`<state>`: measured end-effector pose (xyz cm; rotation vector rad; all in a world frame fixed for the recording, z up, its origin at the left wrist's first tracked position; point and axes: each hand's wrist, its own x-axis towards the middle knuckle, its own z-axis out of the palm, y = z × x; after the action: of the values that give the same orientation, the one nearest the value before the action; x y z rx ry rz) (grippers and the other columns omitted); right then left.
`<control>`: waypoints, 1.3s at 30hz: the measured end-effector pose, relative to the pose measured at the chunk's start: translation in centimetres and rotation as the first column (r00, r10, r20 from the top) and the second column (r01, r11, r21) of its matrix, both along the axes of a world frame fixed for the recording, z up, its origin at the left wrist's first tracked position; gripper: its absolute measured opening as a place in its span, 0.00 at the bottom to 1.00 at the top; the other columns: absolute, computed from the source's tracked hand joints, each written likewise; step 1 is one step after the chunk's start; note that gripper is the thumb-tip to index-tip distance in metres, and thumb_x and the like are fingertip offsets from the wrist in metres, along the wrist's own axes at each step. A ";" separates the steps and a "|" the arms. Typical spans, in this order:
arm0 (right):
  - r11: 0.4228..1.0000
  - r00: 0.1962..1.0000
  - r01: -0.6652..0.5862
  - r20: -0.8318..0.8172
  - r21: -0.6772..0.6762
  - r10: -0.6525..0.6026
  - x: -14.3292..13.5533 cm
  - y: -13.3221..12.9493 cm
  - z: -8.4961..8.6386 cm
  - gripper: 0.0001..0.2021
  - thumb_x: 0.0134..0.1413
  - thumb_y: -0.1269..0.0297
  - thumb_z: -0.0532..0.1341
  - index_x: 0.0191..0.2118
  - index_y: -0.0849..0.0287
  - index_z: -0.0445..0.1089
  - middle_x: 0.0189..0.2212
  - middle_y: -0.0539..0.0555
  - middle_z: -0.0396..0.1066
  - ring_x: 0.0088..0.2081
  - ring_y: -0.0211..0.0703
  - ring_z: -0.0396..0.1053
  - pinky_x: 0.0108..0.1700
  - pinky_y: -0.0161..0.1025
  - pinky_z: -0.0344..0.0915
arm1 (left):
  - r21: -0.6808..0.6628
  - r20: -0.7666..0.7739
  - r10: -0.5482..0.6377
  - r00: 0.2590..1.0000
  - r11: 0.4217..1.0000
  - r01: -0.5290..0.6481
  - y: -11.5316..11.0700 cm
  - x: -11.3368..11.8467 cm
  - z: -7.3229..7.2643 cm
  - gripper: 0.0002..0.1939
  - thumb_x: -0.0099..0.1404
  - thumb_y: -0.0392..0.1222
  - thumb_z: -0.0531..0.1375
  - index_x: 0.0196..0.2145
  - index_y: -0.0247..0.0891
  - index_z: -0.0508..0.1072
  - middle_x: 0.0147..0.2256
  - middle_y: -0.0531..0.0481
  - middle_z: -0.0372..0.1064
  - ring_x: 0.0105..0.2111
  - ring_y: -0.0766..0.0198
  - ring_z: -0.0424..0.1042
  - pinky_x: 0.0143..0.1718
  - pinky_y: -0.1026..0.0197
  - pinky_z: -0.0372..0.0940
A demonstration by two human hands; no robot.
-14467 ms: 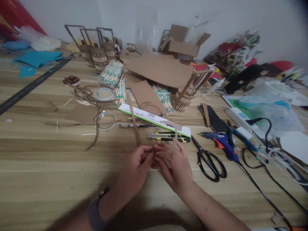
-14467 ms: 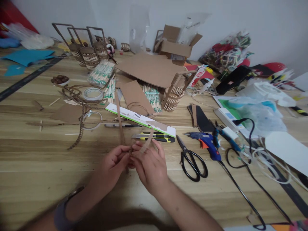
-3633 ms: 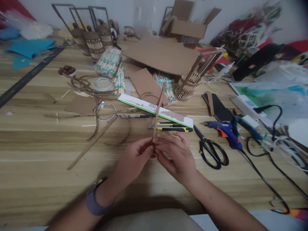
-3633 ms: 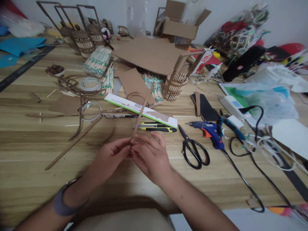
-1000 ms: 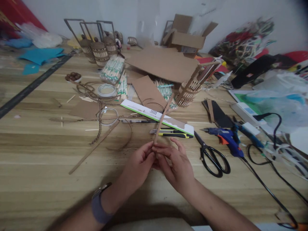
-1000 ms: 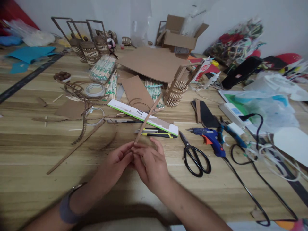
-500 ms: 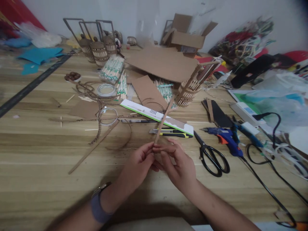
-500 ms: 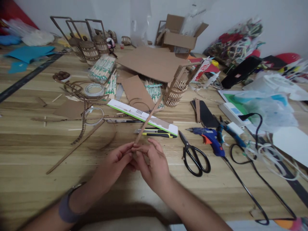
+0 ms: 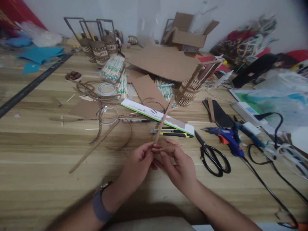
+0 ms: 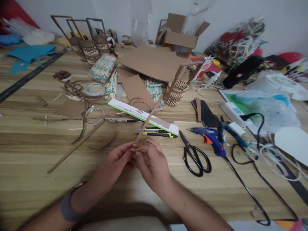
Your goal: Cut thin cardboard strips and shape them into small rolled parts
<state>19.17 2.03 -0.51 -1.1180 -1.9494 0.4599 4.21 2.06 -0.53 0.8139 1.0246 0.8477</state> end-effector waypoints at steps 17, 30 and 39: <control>0.956 0.939 0.052 -0.311 -0.289 -0.145 -0.4 0.0 -0.2 0.05 0.64 0.65 0.56 0.35 0.53 0.65 0.33 0.52 0.80 0.32 0.42 0.77 0.34 0.38 0.73 | 0.022 -0.029 -0.012 1.000 1.000 0.013 0.0 -0.4 0.7 0.18 0.64 0.45 0.58 0.49 0.35 0.74 0.42 0.45 0.77 0.28 0.65 0.75 0.29 0.63 0.66; 0.998 0.999 0.000 -0.043 0.066 0.003 -0.2 -0.2 0.2 0.06 0.63 0.72 0.54 0.40 0.52 0.62 0.38 0.54 0.78 0.41 0.43 0.78 0.40 0.40 0.75 | 0.062 0.053 -0.094 0.994 0.994 0.091 0.1 -0.4 -0.2 0.16 0.65 0.47 0.59 0.47 0.36 0.75 0.41 0.45 0.76 0.35 0.61 0.74 0.37 0.60 0.67; 0.999 0.987 -0.006 -0.163 -0.041 -0.001 -0.7 -0.7 -0.3 0.03 0.67 0.68 0.51 0.41 0.53 0.60 0.41 0.57 0.76 0.39 0.43 0.79 0.37 0.39 0.78 | -0.010 0.095 -0.029 0.995 0.999 0.030 -0.1 -0.1 0.1 0.14 0.63 0.42 0.59 0.45 0.36 0.74 0.41 0.45 0.76 0.39 0.59 0.75 0.42 0.58 0.68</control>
<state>18.47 1.30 -0.82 -1.0703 -1.8064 0.5772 4.13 2.00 -0.46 0.7699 0.9306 0.8468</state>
